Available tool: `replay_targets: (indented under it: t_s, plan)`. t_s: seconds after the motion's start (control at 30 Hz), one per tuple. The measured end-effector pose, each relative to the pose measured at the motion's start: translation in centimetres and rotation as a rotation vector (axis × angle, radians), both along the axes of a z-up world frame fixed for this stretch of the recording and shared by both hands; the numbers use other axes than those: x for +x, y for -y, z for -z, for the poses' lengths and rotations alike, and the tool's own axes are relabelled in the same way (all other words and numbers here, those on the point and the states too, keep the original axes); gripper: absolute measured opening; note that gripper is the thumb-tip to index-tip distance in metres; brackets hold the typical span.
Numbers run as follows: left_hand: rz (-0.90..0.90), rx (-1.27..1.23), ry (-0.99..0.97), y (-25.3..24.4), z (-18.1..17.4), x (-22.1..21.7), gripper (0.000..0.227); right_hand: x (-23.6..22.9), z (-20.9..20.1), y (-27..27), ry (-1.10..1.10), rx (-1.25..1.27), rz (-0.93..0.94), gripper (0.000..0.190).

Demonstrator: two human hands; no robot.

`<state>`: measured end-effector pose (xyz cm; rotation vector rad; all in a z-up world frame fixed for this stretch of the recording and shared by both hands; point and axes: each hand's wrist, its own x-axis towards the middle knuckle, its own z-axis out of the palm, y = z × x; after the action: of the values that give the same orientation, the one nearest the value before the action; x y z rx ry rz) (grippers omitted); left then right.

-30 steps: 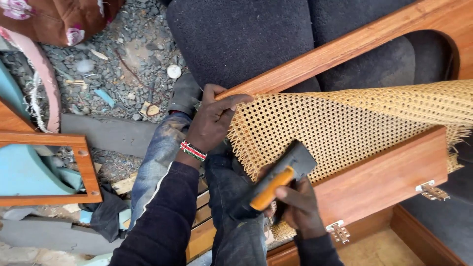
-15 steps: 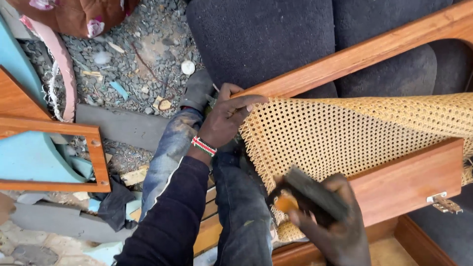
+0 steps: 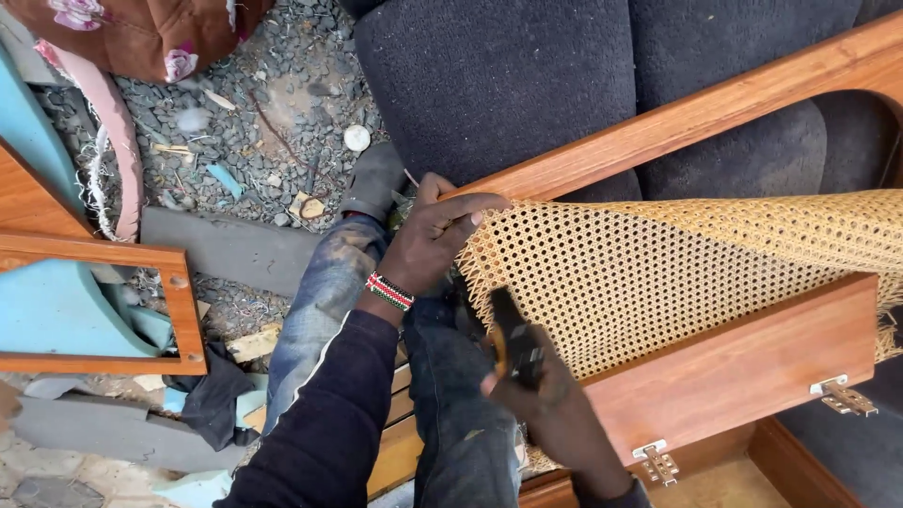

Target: Stapling woven cane webbing to a wooden furniture frame using a manual staple gun.

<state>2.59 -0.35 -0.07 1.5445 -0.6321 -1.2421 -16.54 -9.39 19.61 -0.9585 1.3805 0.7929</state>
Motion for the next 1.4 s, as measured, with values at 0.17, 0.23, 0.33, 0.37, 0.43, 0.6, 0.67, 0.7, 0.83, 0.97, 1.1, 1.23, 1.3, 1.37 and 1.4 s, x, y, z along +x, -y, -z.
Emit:
replay_targets:
  t_s: [0.17,0.23,0.33,0.37,0.43,0.6,0.67,0.7,0.83,0.97,1.1,1.23,1.3,1.37,1.4]
  plan:
    - [-0.015,-0.039,0.063,-0.3,1.0,-0.9,0.043,-1.9,1.2,4.0,-0.028,-0.281,-0.250,0.093]
    - [-0.023,-0.054,0.098,-0.2,1.3,-0.6,0.048,-1.0,1.4,5.1,0.101,-0.362,-0.281,0.092]
    - [-0.016,-0.040,0.100,-0.3,1.2,-1.1,0.050,1.3,0.3,5.4,-0.181,-0.135,-0.301,0.078]
    - [-0.009,-0.043,0.104,-0.3,1.1,-1.2,0.050,0.7,0.9,5.0,-0.165,-0.160,-0.302,0.064]
    - [-0.013,-0.048,0.125,-0.4,0.9,-1.0,0.050,1.5,1.6,4.5,-0.132,-0.190,-0.311,0.062]
    - [-0.028,0.034,0.046,0.0,0.2,-0.9,0.051,4.9,1.9,3.9,0.084,-0.303,-0.285,0.090]
    - [-0.085,-0.029,-0.044,0.3,-0.4,-0.8,0.041,4.4,2.6,3.7,0.085,-0.361,-0.314,0.082]
    - [-0.140,-0.097,-0.128,0.6,-0.6,-0.6,0.039,4.3,3.1,3.6,0.094,-0.425,-0.340,0.075]
    - [-0.158,-0.098,-0.154,0.6,0.2,-1.0,0.038,4.9,2.9,3.6,0.057,-0.435,-0.282,0.072]
    - [-0.161,-0.126,-0.160,0.5,0.6,-1.2,0.037,5.6,2.5,3.9,0.026,-0.411,-0.258,0.076]
    - [-0.155,-0.100,-0.153,0.6,0.5,-1.2,0.036,5.7,3.3,4.4,-0.010,-0.385,-0.262,0.076]
    - [-0.151,-0.101,-0.209,0.8,-0.5,-0.7,0.038,4.5,5.1,5.5,0.046,-0.391,-0.303,0.066]
    - [-0.144,-0.082,-0.201,1.0,-1.1,-0.2,0.039,3.6,5.8,6.3,0.097,-0.373,-0.284,0.050]
    - [-0.137,-0.087,-0.198,1.0,-1.0,-0.2,0.039,2.8,6.0,6.6,0.100,-0.362,-0.275,0.049]
    - [-0.127,-0.087,-0.196,0.9,-1.0,-0.3,0.039,2.4,6.1,6.7,0.101,-0.347,-0.264,0.047]
